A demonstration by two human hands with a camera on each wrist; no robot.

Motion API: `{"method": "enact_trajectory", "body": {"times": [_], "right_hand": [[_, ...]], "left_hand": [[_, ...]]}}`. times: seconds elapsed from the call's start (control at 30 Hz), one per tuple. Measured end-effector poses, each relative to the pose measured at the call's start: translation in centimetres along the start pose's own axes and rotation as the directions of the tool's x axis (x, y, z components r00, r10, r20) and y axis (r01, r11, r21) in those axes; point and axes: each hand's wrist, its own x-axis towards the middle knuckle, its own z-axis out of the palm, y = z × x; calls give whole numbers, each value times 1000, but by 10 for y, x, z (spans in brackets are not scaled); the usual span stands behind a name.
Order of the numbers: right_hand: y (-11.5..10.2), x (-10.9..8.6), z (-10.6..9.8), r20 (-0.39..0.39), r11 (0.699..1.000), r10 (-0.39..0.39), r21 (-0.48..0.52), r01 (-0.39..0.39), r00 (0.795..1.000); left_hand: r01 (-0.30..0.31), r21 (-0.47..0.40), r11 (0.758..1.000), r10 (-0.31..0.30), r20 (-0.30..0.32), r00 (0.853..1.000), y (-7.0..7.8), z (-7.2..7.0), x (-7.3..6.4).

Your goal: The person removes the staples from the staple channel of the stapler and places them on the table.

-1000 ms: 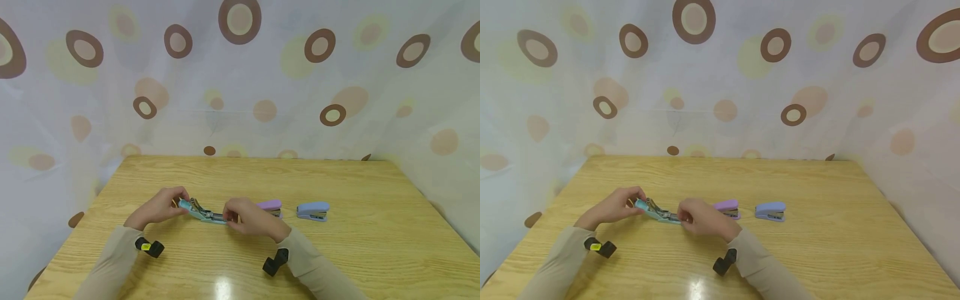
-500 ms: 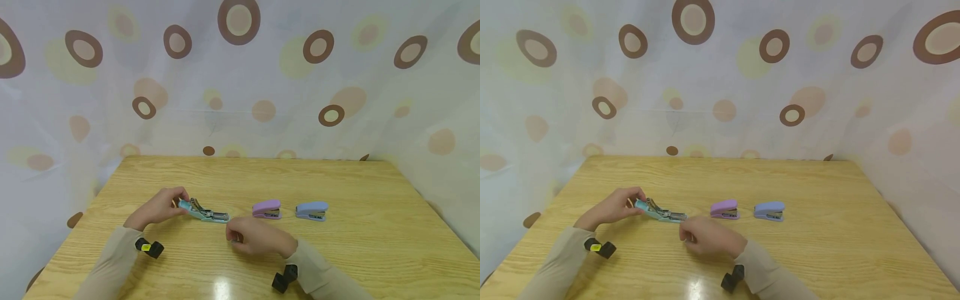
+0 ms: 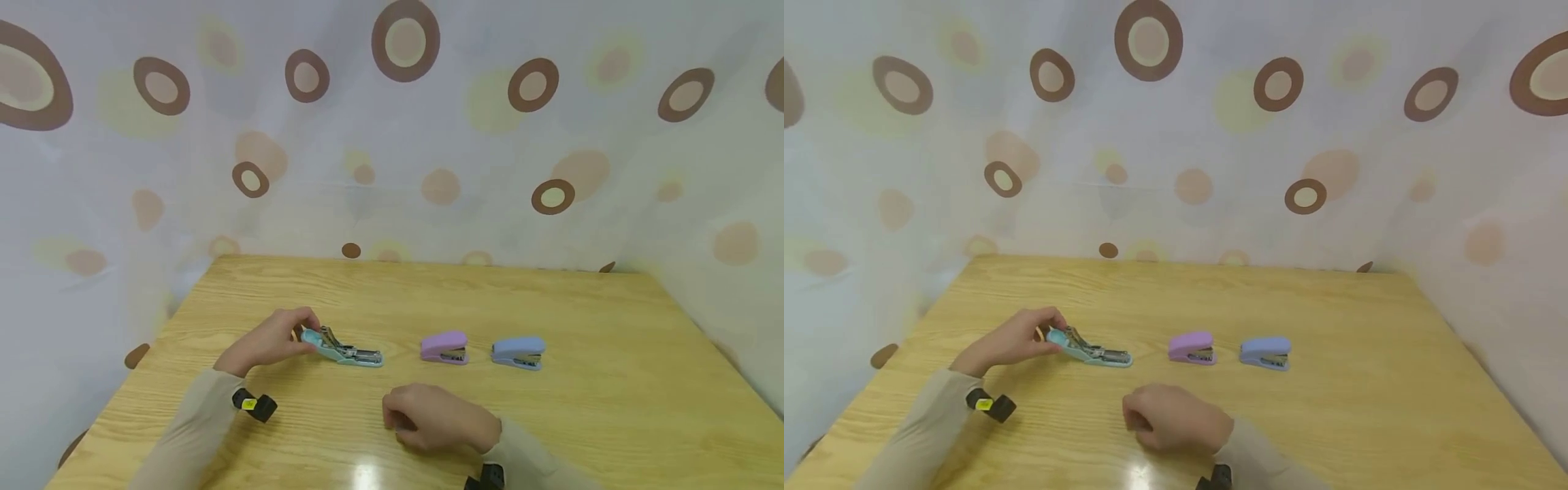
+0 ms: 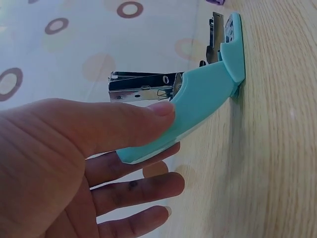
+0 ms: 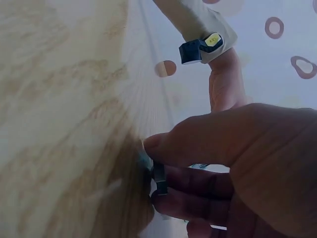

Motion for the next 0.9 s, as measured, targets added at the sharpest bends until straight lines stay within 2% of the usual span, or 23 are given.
{"method": "enact_trajectory", "body": {"times": [0.13,0.3,0.47,0.57,0.73,0.9], "right_hand": [[-1,-10,2,-21,999,28,27,-28,999],[3,-20,1,-54,998,38,53,-36,998],[11,-30,-3,-105,998,53,48,-48,993],[17,-36,-9,-149,997,54,56,-46,987],[30,-43,-23,-244,999,33,50,-22,969],[42,-53,-40,-347,999,31,53,-13,937]], "left_hand": [[-7,1,1000,7,9,1000,1,1,1],[23,-6,1000,-23,4,1000,4,0,1],[27,-34,999,-26,24,999,6,4,1],[15,-15,1000,-15,28,999,7,9,2],[8,34,999,-9,10,1000,9,14,4],[16,34,999,-16,-1,1000,11,16,4]]}}
